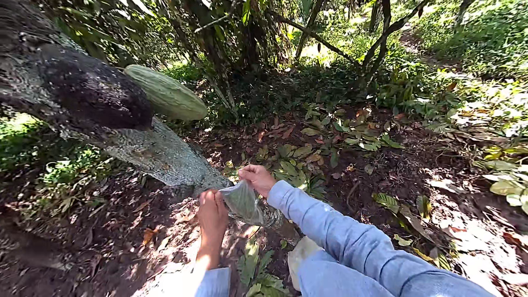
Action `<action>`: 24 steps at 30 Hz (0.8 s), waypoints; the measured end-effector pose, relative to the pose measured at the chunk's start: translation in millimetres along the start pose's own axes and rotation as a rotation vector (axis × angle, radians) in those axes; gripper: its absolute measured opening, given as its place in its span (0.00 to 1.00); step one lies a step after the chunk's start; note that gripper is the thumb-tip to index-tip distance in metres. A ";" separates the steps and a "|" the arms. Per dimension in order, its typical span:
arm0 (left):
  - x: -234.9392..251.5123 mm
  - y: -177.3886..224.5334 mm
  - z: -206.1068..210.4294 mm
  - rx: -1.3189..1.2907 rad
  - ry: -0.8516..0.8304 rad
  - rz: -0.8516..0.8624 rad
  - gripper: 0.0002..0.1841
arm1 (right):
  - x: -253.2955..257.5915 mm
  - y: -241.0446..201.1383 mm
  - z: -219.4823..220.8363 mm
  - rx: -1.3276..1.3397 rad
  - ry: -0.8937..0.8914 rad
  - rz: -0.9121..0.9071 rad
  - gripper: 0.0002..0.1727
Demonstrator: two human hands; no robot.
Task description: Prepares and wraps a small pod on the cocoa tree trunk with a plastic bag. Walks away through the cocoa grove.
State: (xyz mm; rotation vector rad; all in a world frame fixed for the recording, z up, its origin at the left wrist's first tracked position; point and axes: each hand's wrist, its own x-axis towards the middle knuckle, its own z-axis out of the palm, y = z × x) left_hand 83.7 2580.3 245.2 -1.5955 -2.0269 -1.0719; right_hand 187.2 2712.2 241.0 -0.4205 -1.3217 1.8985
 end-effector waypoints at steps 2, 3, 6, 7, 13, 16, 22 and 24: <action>-0.6 3.8 6.9 -0.124 0.045 -0.101 0.22 | -2.1 3.7 3.7 -0.326 0.016 -0.109 0.12; -1.0 5.0 11.1 -0.226 0.073 -0.171 0.23 | -6.2 7.8 5.8 -0.500 0.012 -0.198 0.12; 1.5 5.8 28.6 -0.744 0.133 -0.406 0.25 | -22.1 31.7 12.8 -0.744 0.005 -0.481 0.10; 3.3 6.7 32.8 -0.929 0.168 -0.470 0.23 | -26.7 39.8 15.5 -0.749 0.004 -0.541 0.09; 3.8 10.0 34.5 -0.822 0.171 -0.483 0.13 | -41.5 58.7 15.5 -0.596 0.051 -0.627 0.10; -5.6 4.6 40.9 -0.398 0.184 -0.360 0.16 | -43.6 52.9 17.7 -0.517 0.090 -0.518 0.13; 0.9 1.9 48.5 -0.118 0.299 -0.124 0.13 | -19.3 30.0 21.7 -0.529 0.098 -0.455 0.10; 0.8 -1.4 49.6 -0.105 0.312 -0.110 0.14 | -12.2 26.9 21.3 -0.532 0.030 -0.447 0.09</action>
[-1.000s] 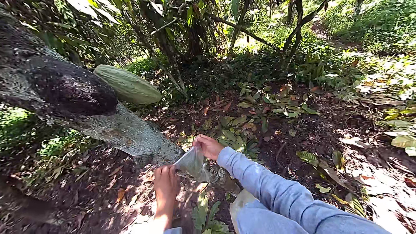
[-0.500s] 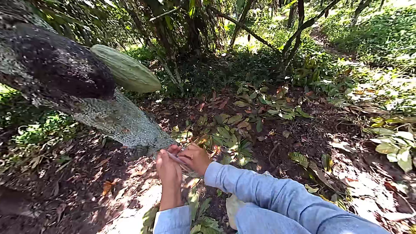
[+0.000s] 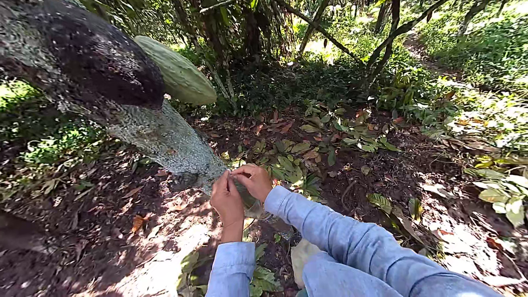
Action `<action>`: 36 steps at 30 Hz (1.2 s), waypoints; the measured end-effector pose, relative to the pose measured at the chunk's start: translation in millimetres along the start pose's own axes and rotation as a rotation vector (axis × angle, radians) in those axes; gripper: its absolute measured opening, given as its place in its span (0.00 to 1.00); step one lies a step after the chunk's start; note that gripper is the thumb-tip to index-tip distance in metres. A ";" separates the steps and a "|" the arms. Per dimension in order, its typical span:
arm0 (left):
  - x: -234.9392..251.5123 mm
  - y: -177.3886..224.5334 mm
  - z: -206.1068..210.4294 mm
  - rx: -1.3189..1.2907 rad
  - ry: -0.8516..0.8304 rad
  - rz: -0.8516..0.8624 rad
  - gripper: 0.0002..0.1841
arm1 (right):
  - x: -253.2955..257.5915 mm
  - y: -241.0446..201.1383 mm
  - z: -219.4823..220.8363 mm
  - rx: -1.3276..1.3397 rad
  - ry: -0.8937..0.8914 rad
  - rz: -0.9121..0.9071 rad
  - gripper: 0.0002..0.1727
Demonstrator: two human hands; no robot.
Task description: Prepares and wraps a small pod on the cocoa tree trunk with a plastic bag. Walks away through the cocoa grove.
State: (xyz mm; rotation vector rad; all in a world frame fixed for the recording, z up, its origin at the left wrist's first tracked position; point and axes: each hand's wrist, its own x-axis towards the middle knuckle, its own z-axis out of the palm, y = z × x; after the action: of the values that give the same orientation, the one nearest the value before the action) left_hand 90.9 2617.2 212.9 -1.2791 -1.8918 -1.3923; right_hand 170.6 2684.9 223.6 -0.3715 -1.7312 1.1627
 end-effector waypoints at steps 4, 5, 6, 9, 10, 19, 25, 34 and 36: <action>-6.8 8.5 -1.3 -0.035 -0.046 -0.013 0.17 | 2.7 8.9 -13.2 -0.015 -0.214 -0.069 0.09; -7.3 11.0 -3.5 -0.038 -0.076 -0.029 0.17 | 3.8 12.8 -16.2 -0.027 -0.262 -0.073 0.09; -7.3 11.7 -5.3 -0.034 -0.117 -0.049 0.17 | 5.2 14.3 -19.3 -0.034 -0.311 -0.059 0.08; -3.4 10.6 -10.8 0.017 -0.211 -0.122 0.19 | 10.9 14.7 -19.2 -0.016 -0.358 -0.048 0.07; -1.8 10.6 -11.9 0.033 -0.219 -0.141 0.19 | 12.0 14.5 -16.8 -0.012 -0.338 -0.051 0.07; -16.0 -25.2 0.4 0.160 0.086 0.214 0.10 | 9.6 8.6 10.2 -0.050 0.000 0.223 0.17; -6.7 -20.2 -5.0 -0.071 -0.015 -0.062 0.14 | 9.2 1.7 0.3 -0.320 -0.173 0.058 0.13; -10.3 -18.3 -7.7 -0.202 -0.033 -0.077 0.13 | 17.6 -24.9 -14.5 -0.542 -0.460 0.083 0.12; -9.9 -19.8 -12.2 -0.257 -0.087 -0.052 0.13 | 22.5 -18.3 -16.6 -0.455 -0.492 0.182 0.13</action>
State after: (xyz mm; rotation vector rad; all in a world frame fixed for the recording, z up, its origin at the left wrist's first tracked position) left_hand 76.3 2601.0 200.1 -1.4397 -1.8603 -1.6757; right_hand 178.5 2700.2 252.2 -0.5582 -2.4482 1.0322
